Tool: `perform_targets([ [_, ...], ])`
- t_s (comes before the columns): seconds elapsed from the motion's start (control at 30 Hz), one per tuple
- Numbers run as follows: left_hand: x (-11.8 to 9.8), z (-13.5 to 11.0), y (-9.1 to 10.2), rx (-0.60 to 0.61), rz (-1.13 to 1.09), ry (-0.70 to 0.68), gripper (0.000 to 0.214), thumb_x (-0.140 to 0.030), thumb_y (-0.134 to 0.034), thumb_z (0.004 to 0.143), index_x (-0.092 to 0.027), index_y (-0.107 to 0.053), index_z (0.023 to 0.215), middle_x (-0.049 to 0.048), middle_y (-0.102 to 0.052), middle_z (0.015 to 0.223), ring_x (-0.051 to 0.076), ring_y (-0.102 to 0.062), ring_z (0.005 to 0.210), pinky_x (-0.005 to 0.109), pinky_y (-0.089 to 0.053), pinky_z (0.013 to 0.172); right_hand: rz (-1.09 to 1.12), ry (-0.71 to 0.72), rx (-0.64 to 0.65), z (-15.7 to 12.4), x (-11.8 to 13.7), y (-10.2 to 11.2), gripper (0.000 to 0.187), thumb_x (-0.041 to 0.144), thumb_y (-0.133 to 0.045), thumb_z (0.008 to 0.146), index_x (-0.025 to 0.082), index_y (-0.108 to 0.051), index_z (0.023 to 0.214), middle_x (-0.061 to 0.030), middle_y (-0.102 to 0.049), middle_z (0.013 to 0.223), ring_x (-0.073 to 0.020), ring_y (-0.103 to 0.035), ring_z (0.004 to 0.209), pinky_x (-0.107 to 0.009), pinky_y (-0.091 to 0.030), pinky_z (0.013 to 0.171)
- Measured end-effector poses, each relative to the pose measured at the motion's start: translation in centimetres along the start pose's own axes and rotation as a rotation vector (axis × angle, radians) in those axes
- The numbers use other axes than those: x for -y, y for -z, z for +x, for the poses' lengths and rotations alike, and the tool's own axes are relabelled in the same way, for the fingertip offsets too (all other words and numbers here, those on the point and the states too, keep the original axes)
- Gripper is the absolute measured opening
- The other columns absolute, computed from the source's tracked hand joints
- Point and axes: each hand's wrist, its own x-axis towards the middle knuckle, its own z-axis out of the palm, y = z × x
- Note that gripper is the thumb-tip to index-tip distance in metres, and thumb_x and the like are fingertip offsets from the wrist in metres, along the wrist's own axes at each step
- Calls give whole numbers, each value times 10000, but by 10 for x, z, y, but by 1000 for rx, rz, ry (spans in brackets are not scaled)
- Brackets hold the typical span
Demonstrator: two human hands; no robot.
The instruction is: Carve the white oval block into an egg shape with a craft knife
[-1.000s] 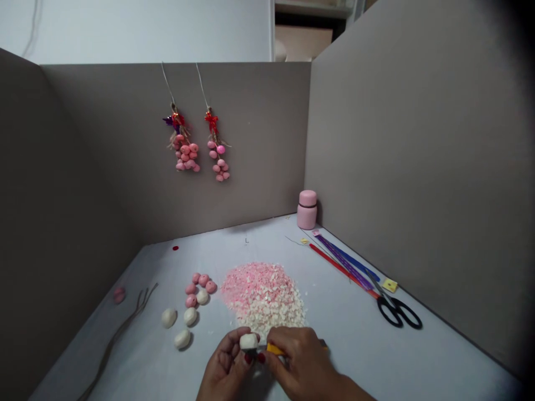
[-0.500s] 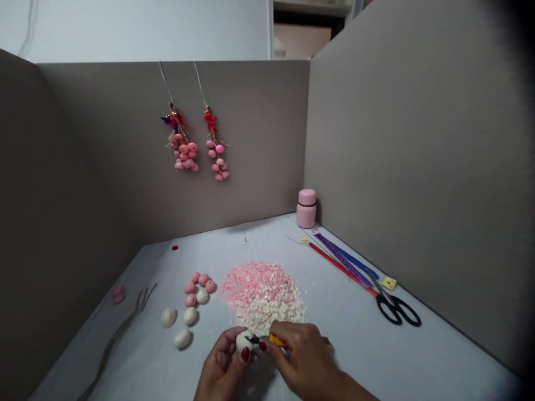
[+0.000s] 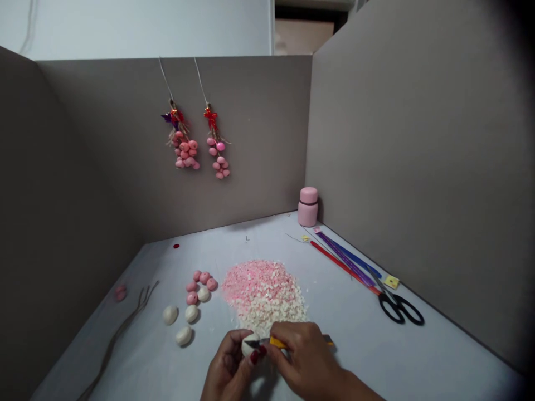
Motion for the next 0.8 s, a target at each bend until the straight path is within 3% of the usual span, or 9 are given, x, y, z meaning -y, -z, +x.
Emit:
perform_targets([
  [0.13, -6, -3, -4, -4, 31, -3, 263, -374, -824, 623, -211, -729, 805, 32, -734, 719, 167, -610, 692, 262, -449, 658, 4, -61, -15, 2, -4, 2, 283, 320, -467, 893, 206, -499, 637, 14, -584, 599, -131, -528, 551, -261, -268, 532],
  [0.4, -3, 1, 0, -8, -34, 62, 293, -394, -818, 622, -215, -701, 822, 28, -700, 718, 179, -605, 678, 298, -447, 656, 88, -24, 13, 1, 3, 5, 279, 308, -491, 853, 208, -451, 596, 33, -517, 556, -116, -475, 510, -250, -264, 512],
  [0.57, -12, -1, -2, -8, -6, 26, 263, -365, -828, 619, -218, -722, 811, 31, -731, 712, 175, -613, 696, 279, -456, 667, 87, -43, 23, 2, 4, 6, 304, 324, -476, 875, 209, -469, 594, 32, -523, 543, -117, -480, 500, -249, -260, 506],
  [0.8, -16, -3, -6, -23, -23, 29, 296, -386, -859, 559, -205, -755, 769, 23, -744, 745, 132, -625, 656, 224, -477, 658, 31, -187, -69, 7, -7, 5, 359, 374, -440, 921, 211, -483, 604, 18, -536, 522, -129, -487, 487, -257, -238, 503],
])
